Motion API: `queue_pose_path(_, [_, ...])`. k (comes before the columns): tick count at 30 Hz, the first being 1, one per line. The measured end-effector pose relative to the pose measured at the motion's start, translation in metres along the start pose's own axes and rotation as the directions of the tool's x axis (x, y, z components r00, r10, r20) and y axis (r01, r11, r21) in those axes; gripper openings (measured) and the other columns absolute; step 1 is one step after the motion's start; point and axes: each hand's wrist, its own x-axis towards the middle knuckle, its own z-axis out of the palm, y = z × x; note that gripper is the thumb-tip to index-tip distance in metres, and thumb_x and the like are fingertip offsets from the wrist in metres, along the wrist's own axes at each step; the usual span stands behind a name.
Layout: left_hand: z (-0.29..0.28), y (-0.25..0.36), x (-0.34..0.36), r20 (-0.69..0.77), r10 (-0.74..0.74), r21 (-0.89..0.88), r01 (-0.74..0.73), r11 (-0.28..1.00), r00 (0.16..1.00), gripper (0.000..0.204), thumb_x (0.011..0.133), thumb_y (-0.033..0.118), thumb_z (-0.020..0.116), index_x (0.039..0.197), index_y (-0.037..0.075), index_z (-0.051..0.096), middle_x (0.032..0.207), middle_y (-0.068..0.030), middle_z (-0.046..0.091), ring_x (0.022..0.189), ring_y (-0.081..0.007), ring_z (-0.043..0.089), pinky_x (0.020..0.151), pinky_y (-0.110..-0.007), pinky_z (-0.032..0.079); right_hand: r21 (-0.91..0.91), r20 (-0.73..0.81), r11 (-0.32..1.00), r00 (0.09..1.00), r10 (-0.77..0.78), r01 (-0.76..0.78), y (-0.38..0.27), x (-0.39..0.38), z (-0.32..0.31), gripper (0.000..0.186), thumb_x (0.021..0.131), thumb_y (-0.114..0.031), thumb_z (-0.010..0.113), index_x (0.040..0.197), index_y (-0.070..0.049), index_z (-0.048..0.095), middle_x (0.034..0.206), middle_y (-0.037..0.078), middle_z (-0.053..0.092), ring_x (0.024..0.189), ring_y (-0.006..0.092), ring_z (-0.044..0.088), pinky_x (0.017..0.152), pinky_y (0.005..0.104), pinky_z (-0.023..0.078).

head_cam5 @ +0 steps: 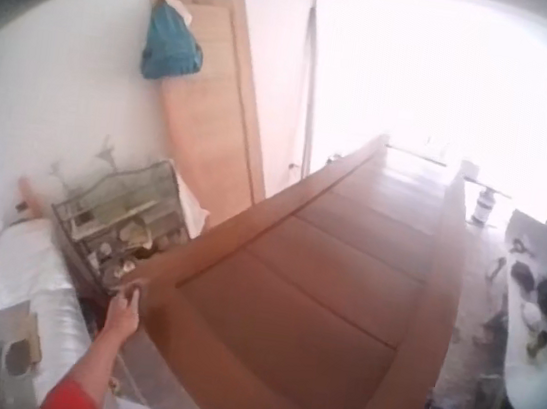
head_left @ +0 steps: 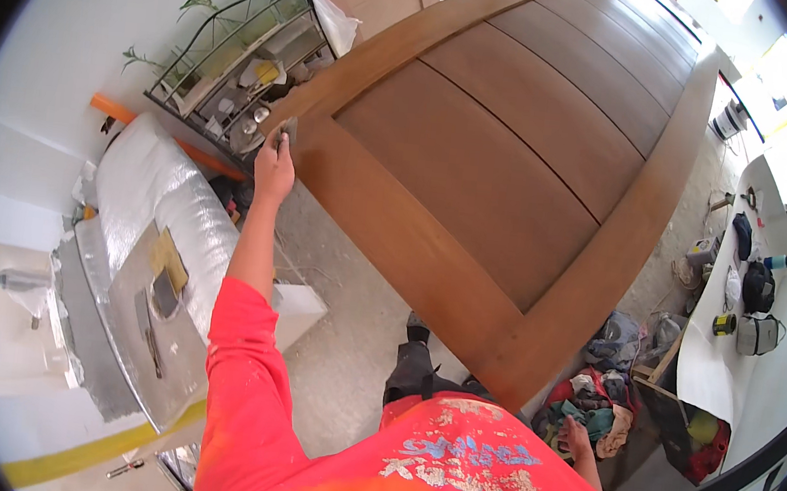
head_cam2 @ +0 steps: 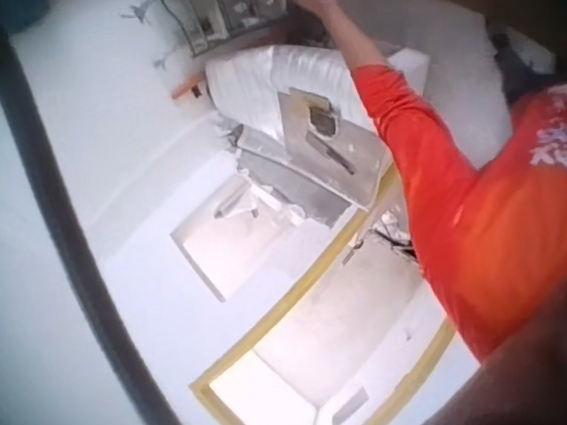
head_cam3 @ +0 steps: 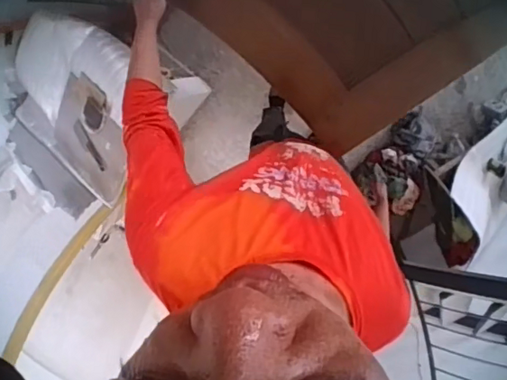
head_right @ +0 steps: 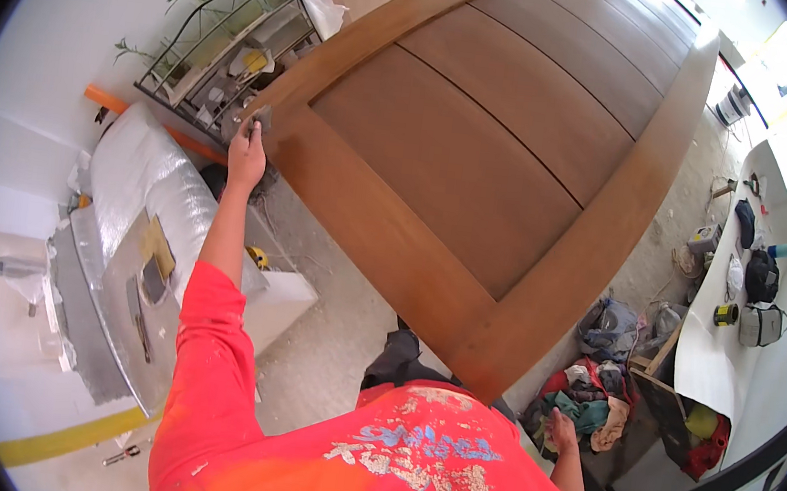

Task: The person sands a large wooden door panel with a sanding block, then applies a finish using a brush and a cloth. The person works on the door panel which is propped up on a stand in a room under renovation.

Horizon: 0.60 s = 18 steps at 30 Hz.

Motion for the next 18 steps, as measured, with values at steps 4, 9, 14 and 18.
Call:
queue_pose_path(4, [0.023,-0.050,0.066,0.093,0.233,0.137,-0.244,0.960,0.968,0.043,0.109,0.022,0.050,0.148,0.005,0.056,0.145,-0.0252,0.062,0.135,-0.0428,0.058,0.110,-0.044,0.048,0.119,0.024,0.993,1.000,0.007,-0.009,-0.005,-0.019,0.033,0.054,0.100,-0.064,0.063,0.118,-0.013,0.066,0.101,0.003,0.069,0.080,0.0190,0.064,0.073,0.0413,0.052])
queue_pose_path(9, [0.062,-0.061,0.045,0.363,0.283,0.288,-0.396,0.872,0.888,0.056,0.104,0.009,0.055,0.158,0.005,0.045,0.167,-0.0202,0.041,0.156,-0.0404,0.035,0.128,-0.054,0.027,0.126,0.035,0.985,0.991,-0.127,0.122,0.030,-0.011,0.046,0.060,0.101,-0.063,0.060,0.123,-0.008,0.068,0.101,0.006,0.072,0.085,0.0206,0.068,0.072,0.0389,0.054])
queue_pose_path(14, [0.072,0.025,-0.089,0.478,0.386,0.232,-0.537,0.811,0.789,0.070,0.096,0.004,0.058,0.163,0.008,0.039,0.171,-0.0168,0.036,0.159,-0.0392,0.030,0.130,-0.056,0.022,0.091,0.002,0.996,1.000,0.016,-0.016,0.019,-0.033,0.069,0.067,0.102,-0.064,0.057,0.136,-0.007,0.065,0.121,0.011,0.073,0.100,0.0254,0.069,0.080,0.0413,0.055])
queue_pose_path(18, [0.095,0.116,-0.226,0.538,0.471,0.113,-0.614,0.781,0.699,0.077,0.089,-0.003,0.056,0.163,0.004,0.037,0.171,-0.0195,0.035,0.160,-0.0390,0.028,0.131,-0.058,0.019,0.103,0.023,0.995,1.000,-0.018,0.016,0.044,-0.015,0.069,0.066,0.103,-0.064,0.057,0.134,-0.007,0.065,0.120,0.011,0.073,0.099,0.0243,0.069,0.078,0.0401,0.055])
